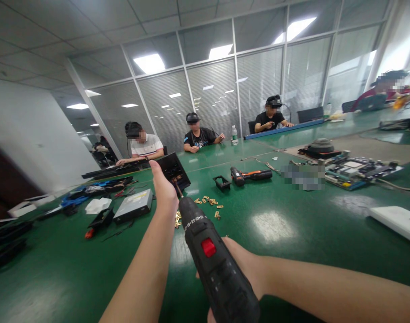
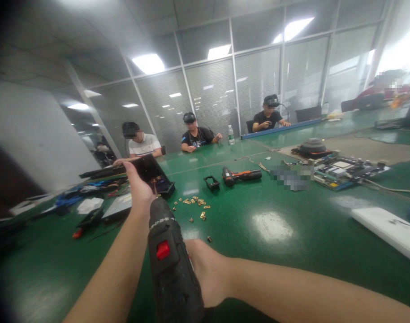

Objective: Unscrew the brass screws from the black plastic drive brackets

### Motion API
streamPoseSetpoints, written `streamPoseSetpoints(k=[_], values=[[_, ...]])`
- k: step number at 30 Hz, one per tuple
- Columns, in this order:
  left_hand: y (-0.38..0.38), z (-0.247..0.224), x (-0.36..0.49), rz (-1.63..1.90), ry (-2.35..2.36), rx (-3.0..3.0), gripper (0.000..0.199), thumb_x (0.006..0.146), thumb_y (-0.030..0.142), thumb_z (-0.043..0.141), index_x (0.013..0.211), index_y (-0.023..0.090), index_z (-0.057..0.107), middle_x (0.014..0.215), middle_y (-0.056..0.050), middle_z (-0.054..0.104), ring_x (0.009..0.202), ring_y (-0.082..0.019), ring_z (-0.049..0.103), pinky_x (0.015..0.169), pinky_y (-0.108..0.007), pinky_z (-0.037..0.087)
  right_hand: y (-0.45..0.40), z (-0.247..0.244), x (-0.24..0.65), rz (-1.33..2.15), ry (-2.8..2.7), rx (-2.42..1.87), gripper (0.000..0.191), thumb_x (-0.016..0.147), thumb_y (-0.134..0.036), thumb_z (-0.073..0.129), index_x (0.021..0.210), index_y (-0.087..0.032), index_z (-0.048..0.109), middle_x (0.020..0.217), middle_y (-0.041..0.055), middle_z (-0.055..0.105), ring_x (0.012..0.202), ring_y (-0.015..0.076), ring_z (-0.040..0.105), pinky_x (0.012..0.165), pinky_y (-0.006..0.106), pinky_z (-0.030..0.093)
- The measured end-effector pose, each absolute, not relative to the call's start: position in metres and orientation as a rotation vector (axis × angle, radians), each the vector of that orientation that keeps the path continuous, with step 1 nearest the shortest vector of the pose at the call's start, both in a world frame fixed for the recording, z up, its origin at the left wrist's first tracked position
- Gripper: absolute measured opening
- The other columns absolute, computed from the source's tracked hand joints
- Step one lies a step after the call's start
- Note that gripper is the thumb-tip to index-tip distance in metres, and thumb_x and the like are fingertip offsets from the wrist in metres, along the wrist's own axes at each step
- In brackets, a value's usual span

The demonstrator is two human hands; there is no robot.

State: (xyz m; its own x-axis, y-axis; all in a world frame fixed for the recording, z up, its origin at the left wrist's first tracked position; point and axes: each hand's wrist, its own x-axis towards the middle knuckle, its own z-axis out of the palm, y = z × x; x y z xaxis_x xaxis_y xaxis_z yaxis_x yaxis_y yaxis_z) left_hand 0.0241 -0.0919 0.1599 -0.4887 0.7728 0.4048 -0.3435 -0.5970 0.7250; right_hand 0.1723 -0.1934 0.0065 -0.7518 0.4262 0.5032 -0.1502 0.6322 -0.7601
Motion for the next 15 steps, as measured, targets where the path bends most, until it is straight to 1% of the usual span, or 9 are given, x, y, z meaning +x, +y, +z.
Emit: streamPoseSetpoints(k=[3,5,7,9,10,12,15], values=[[-0.092,0.159,0.023,2.116,0.769,0.961,0.056,0.1,0.069,0.05,0.121,0.024,0.076,0.12,-0.01,0.079,0.12,-0.026,0.074,0.098,-0.035,0.061,-0.191,0.0,0.165,1.079,-2.192,-0.207,0.063,0.059,-0.075,0.091,0.073,-0.018,0.066,0.076,0.0028,0.066,0.101,0.0274,0.062,0.105,0.044,0.053],[-0.091,0.158,0.023,2.129,0.767,0.974,0.057,0.1,0.07,0.05,0.122,0.024,0.076,0.12,-0.01,0.079,0.121,-0.025,0.073,0.1,-0.035,0.06,-0.189,-0.001,0.162,1.092,-2.246,-0.135,0.061,0.061,-0.075,0.09,0.068,-0.019,0.065,0.065,0.0,0.058,0.096,0.0259,0.061,0.102,0.042,0.054],[-0.09,0.158,0.024,2.132,0.766,0.985,0.058,0.1,0.07,0.049,0.12,0.024,0.077,0.119,-0.01,0.079,0.122,-0.025,0.073,0.101,-0.035,0.06,-0.188,0.0,0.16,1.081,-2.277,-0.061,0.062,0.053,-0.074,0.093,0.063,-0.02,0.064,0.057,-0.0028,0.05,0.088,0.0247,0.059,0.102,0.044,0.054],[-0.089,0.157,0.024,2.124,0.762,0.987,0.059,0.1,0.07,0.048,0.12,0.024,0.077,0.118,-0.011,0.079,0.123,-0.025,0.073,0.102,-0.034,0.06,-0.189,0.004,0.162,1.056,-2.271,-0.037,0.062,0.046,-0.071,0.097,0.06,-0.02,0.064,0.054,-0.0044,0.046,0.082,0.0234,0.056,0.104,0.047,0.052],[-0.089,0.157,0.025,2.119,0.754,0.985,0.058,0.1,0.07,0.047,0.12,0.024,0.077,0.117,-0.011,0.08,0.123,-0.025,0.073,0.102,-0.034,0.06,-0.19,0.006,0.163,1.053,-2.262,-0.043,0.061,0.046,-0.069,0.097,0.059,-0.02,0.064,0.053,-0.0046,0.046,0.08,0.0228,0.055,0.104,0.047,0.052],[-0.088,0.157,0.025,2.114,0.728,0.987,0.056,0.101,0.068,0.048,0.121,0.024,0.076,0.116,-0.011,0.08,0.125,-0.025,0.072,0.102,-0.033,0.059,-0.193,0.011,0.166,1.075,-2.239,-0.082,0.057,0.053,-0.066,0.097,0.056,-0.02,0.063,0.051,-0.0047,0.046,0.076,0.021,0.054,0.1,0.045,0.053],[-0.085,0.154,0.023,2.1,0.705,1.0,0.055,0.101,0.067,0.05,0.121,0.023,0.076,0.118,-0.011,0.08,0.125,-0.024,0.072,0.102,-0.032,0.059,-0.198,0.017,0.169,1.127,-2.209,-0.138,0.058,0.066,-0.06,0.094,0.05,-0.019,0.056,0.048,-0.0055,0.044,0.065,0.0166,0.052,0.09,0.039,0.056]])
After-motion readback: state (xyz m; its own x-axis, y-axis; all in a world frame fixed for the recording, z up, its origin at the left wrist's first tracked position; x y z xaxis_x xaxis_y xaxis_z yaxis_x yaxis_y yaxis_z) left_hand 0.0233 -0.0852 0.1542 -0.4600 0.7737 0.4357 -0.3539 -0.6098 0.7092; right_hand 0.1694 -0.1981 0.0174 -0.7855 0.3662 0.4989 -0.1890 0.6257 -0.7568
